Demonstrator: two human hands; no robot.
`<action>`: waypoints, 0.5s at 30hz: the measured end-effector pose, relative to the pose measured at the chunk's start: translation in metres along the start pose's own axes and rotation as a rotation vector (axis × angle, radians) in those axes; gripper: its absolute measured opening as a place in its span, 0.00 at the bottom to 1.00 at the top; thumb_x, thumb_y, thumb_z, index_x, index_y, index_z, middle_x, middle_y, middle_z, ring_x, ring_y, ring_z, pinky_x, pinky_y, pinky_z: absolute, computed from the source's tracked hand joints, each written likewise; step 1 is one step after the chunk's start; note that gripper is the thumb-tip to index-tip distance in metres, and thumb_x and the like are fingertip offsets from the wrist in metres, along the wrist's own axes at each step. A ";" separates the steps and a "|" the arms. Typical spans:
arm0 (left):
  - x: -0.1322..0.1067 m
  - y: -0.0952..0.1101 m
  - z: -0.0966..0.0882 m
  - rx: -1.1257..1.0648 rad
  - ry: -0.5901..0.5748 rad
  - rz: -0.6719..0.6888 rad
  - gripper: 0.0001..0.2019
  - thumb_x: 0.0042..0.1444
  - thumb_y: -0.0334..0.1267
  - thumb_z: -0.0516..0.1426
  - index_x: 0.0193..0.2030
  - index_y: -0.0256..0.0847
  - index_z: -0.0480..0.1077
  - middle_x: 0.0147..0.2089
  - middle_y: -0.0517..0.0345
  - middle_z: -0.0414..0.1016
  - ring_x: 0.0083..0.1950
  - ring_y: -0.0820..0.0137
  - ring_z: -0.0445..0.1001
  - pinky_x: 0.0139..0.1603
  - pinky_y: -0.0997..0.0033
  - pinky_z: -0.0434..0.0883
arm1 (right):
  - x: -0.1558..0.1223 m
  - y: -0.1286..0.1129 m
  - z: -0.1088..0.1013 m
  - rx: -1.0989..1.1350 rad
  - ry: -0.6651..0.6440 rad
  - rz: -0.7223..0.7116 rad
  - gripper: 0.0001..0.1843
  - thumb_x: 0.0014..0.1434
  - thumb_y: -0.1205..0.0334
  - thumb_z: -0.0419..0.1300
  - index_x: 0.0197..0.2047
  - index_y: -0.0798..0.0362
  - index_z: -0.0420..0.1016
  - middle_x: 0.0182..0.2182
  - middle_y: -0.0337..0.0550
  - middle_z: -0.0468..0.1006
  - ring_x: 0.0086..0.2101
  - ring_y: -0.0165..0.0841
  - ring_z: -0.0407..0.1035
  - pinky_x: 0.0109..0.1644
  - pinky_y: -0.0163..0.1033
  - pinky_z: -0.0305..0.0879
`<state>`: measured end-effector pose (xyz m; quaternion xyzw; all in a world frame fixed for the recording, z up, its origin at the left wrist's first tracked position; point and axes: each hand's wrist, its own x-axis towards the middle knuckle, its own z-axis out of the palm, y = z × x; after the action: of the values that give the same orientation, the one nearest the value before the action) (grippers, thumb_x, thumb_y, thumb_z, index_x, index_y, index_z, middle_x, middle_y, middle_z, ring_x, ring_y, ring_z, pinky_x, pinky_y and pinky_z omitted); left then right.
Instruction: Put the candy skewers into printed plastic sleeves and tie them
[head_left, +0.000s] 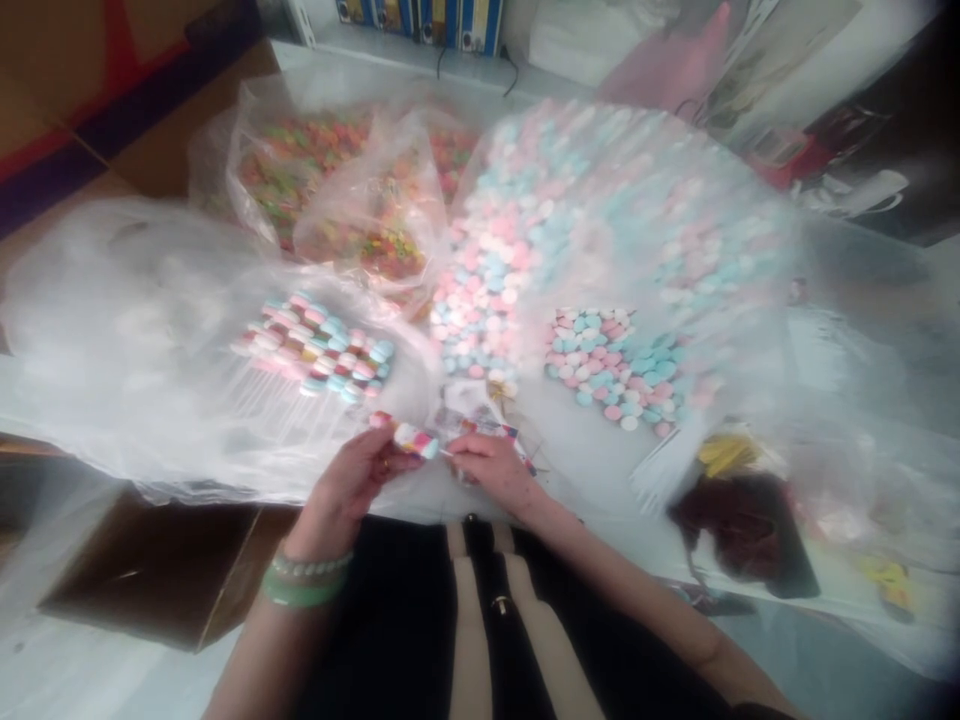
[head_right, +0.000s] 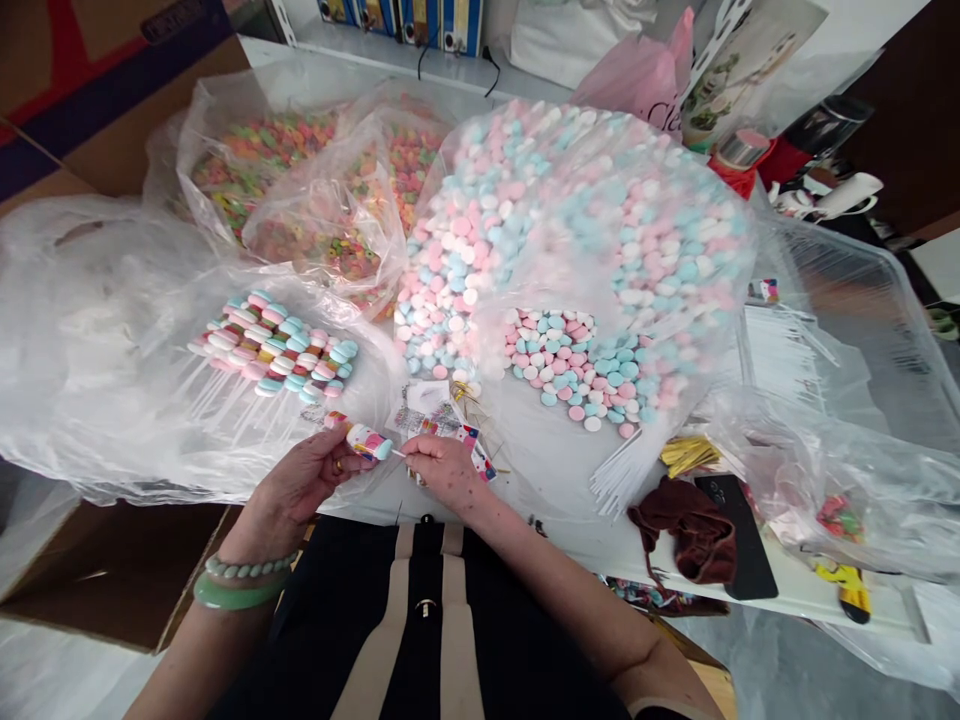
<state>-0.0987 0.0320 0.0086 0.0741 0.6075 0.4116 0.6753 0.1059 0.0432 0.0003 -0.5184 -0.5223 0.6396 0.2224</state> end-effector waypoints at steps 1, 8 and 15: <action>0.000 0.001 -0.001 0.018 0.012 -0.003 0.13 0.65 0.33 0.53 0.33 0.29 0.76 0.28 0.46 0.81 0.25 0.66 0.80 0.33 0.70 0.78 | 0.000 0.000 0.000 -0.023 -0.003 -0.006 0.08 0.52 0.64 0.58 0.30 0.50 0.80 0.25 0.36 0.75 0.29 0.30 0.66 0.36 0.34 0.61; -0.002 0.006 -0.004 -0.141 -0.061 0.028 0.12 0.67 0.32 0.52 0.37 0.33 0.75 0.34 0.49 0.81 0.33 0.66 0.81 0.38 0.65 0.80 | -0.001 -0.004 0.002 -0.048 -0.020 0.034 0.09 0.52 0.65 0.58 0.32 0.51 0.81 0.24 0.35 0.74 0.28 0.29 0.66 0.35 0.34 0.60; 0.001 0.003 0.004 -0.383 -0.017 0.051 0.16 0.70 0.34 0.46 0.37 0.34 0.73 0.38 0.48 0.80 0.41 0.64 0.81 0.39 0.67 0.80 | 0.000 -0.003 0.006 0.035 0.014 0.069 0.08 0.51 0.67 0.58 0.30 0.52 0.79 0.20 0.33 0.68 0.24 0.27 0.61 0.30 0.32 0.58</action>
<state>-0.0967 0.0364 0.0103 -0.0371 0.5104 0.5359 0.6715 0.0993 0.0418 0.0026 -0.5366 -0.4910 0.6524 0.2129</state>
